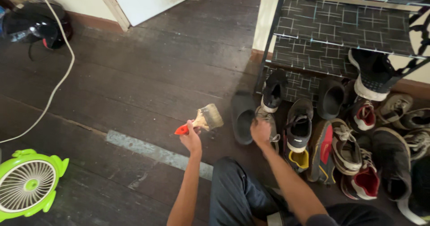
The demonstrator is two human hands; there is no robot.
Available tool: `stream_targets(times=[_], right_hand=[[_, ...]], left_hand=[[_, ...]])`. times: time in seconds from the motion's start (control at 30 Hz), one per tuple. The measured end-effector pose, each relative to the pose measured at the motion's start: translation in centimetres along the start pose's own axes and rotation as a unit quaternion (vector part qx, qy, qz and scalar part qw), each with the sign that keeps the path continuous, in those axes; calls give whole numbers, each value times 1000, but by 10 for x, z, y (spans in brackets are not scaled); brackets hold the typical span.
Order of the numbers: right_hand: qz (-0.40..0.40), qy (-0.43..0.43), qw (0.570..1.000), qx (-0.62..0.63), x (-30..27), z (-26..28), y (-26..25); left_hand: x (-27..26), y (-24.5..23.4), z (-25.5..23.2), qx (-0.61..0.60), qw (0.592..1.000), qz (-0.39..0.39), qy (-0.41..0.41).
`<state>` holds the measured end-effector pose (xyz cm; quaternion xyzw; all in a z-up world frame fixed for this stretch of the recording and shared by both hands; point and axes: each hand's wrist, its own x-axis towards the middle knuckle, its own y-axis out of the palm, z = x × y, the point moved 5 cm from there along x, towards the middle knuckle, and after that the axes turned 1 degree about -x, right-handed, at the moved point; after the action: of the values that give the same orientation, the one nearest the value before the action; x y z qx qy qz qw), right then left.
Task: The person cleans the sole of a slide by hand using a brush, while sitting on the floor near a shoe rack.
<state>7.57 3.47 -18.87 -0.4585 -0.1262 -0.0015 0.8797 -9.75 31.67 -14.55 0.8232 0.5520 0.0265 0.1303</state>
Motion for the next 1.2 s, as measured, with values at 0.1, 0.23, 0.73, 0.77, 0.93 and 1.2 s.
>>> stream_targets(times=[0.1,0.23,0.73,0.77,0.93,1.2], right_hand=[[-142,-75,981,114,17,-11,-45],[-106,-55,977,175,32,-46,-74],[120,70,840,524,33,-67,-114],[48,59,902,426,29,-54,-131],[-131,-42,973,184,14,15,-195],[-242,-235,936,99,-14,76,-222]], left_hand=[[-4,7,21,41,999,-6,-5],[-30,40,28,150,988,33,2],[-90,138,-39,29,959,243,140],[-92,143,-37,-23,964,258,60],[-138,148,-107,227,908,295,192],[-155,178,-117,398,860,267,175]])
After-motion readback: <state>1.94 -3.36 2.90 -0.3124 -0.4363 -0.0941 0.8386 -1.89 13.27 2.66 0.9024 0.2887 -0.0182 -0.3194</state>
